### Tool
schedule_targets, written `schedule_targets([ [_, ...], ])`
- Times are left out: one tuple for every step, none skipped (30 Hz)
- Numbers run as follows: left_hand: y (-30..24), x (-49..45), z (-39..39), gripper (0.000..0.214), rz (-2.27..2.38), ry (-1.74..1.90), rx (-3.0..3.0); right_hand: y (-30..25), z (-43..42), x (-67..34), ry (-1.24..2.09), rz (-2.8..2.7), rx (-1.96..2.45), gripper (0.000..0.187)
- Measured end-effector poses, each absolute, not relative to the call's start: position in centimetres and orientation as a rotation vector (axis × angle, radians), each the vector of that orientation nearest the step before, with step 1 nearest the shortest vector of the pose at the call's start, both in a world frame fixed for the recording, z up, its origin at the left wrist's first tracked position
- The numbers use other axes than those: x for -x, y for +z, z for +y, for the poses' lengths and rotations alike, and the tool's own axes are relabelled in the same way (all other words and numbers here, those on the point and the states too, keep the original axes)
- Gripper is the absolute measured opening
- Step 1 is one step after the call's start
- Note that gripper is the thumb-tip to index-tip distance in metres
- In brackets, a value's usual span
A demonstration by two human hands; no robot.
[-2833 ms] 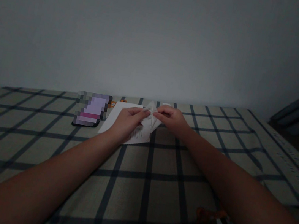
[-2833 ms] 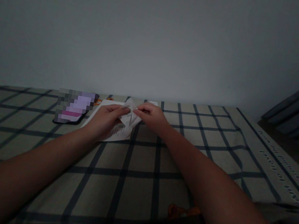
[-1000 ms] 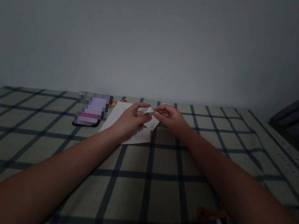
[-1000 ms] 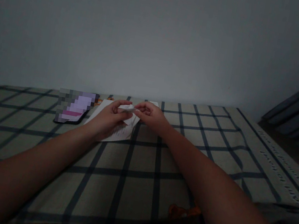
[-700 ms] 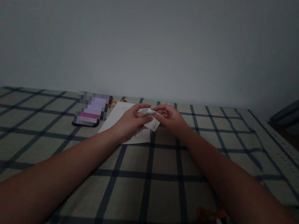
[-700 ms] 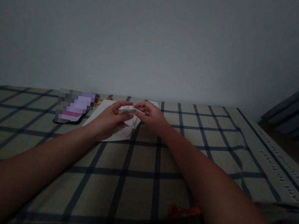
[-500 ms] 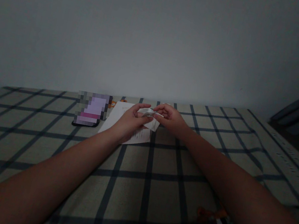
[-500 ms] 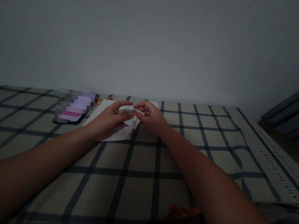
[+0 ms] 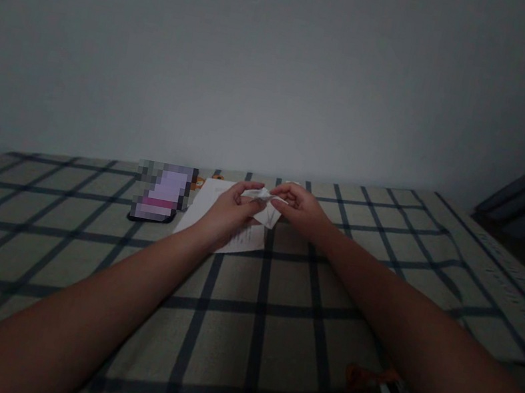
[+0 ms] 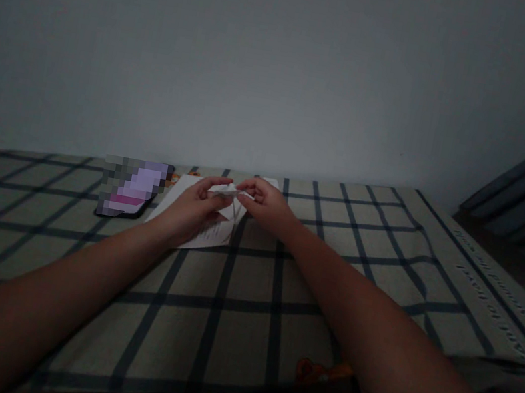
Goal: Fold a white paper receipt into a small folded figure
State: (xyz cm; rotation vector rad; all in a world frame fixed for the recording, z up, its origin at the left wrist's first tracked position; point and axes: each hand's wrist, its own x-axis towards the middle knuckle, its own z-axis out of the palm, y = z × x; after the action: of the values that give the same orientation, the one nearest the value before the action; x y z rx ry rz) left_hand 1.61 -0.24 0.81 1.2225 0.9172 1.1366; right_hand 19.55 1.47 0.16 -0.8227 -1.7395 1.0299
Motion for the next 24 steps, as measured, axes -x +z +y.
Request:
schedule_targets([
  [0.84,-1.65,-0.27,0.052,0.923,1.147,-1.214,0.26,1.42,-19.54,1.049,-1.727,0.834,0.023],
  [0.87,-1.67,-0.28,0.052,0.935,1.154,-1.213,0.34,1.37,-19.53,1.067,-1.717,0.843,0.022],
  [0.88,-1.66,-0.28,0.052,0.95,1.158,-1.221,0.41,1.32,-19.52,1.081,-1.712,0.851,0.022],
  [0.87,-1.63,-0.27,0.052,0.965,1.157,-1.235,0.45,1.3,-19.5,1.086,-1.712,0.857,0.021],
  [0.85,-1.59,-0.25,0.053,0.977,1.153,-1.252,0.47,1.29,-19.49,1.088,-1.715,0.859,0.021],
  [0.81,-1.53,-0.22,0.053,0.982,1.146,-1.267,0.47,1.3,-19.47,1.091,-1.718,0.857,0.021],
  [0.78,-1.46,-0.19,0.053,0.981,1.14,-1.279,0.44,1.32,-19.45,1.098,-1.719,0.851,0.022],
  [0.74,-1.4,-0.17,0.053,0.977,1.136,-1.288,0.39,1.36,-19.44,1.109,-1.717,0.842,0.022],
  [0.71,-1.35,-0.16,0.052,0.973,1.132,-1.296,0.33,1.4,-19.42,1.121,-1.713,0.831,0.023],
  [0.7,-1.32,-0.16,0.052,0.97,1.13,-1.301,0.26,1.44,-19.41,1.13,-1.707,0.82,0.023],
  [0.71,-1.31,-0.17,0.051,0.97,1.13,-1.304,0.19,1.48,-19.41,1.135,-1.703,0.812,0.024],
  [0.73,-1.33,-0.2,0.051,0.97,1.132,-1.304,0.13,1.52,-19.41,1.136,-1.702,0.807,0.024],
  [0.77,-1.36,-0.23,0.051,0.97,1.134,-1.305,0.08,1.54,-19.41,1.131,-1.708,0.805,0.024],
  [0.81,-1.4,-0.27,0.051,0.97,1.138,-1.304,0.05,1.55,-19.41,1.122,-1.715,0.804,0.024],
  [0.85,-1.46,-0.3,0.051,0.968,1.142,-1.3,0.04,1.55,-19.41,1.11,-1.724,0.804,0.024],
  [0.88,-1.52,-0.34,0.05,0.965,1.146,-1.293,0.05,1.53,-19.41,1.096,-1.734,0.804,0.024],
  [0.9,-1.57,-0.37,0.05,0.961,1.15,-1.284,0.08,1.49,-19.4,1.082,-1.744,0.805,0.024],
  [0.88,-1.61,-0.39,0.05,0.957,1.154,-1.275,0.12,1.44,-19.38,1.067,-1.753,0.807,0.023],
  [0.85,-1.64,-0.4,0.049,0.953,1.157,-1.268,0.17,1.38,-19.35,1.053,-1.761,0.809,0.023],
  [0.8,-1.66,-0.4,0.049,0.953,1.16,-1.267,0.23,1.31,-19.31,1.038,-1.768,0.808,0.022],
  [0.73,-1.66,-0.39,0.049,0.955,1.163,-1.271,0.28,1.25,-19.26,1.022,-1.776,0.805,0.021],
  [0.65,-1.66,-0.38,0.048,0.956,1.166,-1.278,0.33,1.2,-19.21,1.004,-1.783,0.798,0.02],
  [0.58,-1.65,-0.37,0.048,0.952,1.168,-1.284,0.36,1.16,-19.16,0.982,-1.79,0.79,0.019],
  [0.52,-1.64,-0.35,0.047,0.946,1.168,-1.289,0.37,1.13,-19.12,0.959,-1.797,0.782,0.018],
])
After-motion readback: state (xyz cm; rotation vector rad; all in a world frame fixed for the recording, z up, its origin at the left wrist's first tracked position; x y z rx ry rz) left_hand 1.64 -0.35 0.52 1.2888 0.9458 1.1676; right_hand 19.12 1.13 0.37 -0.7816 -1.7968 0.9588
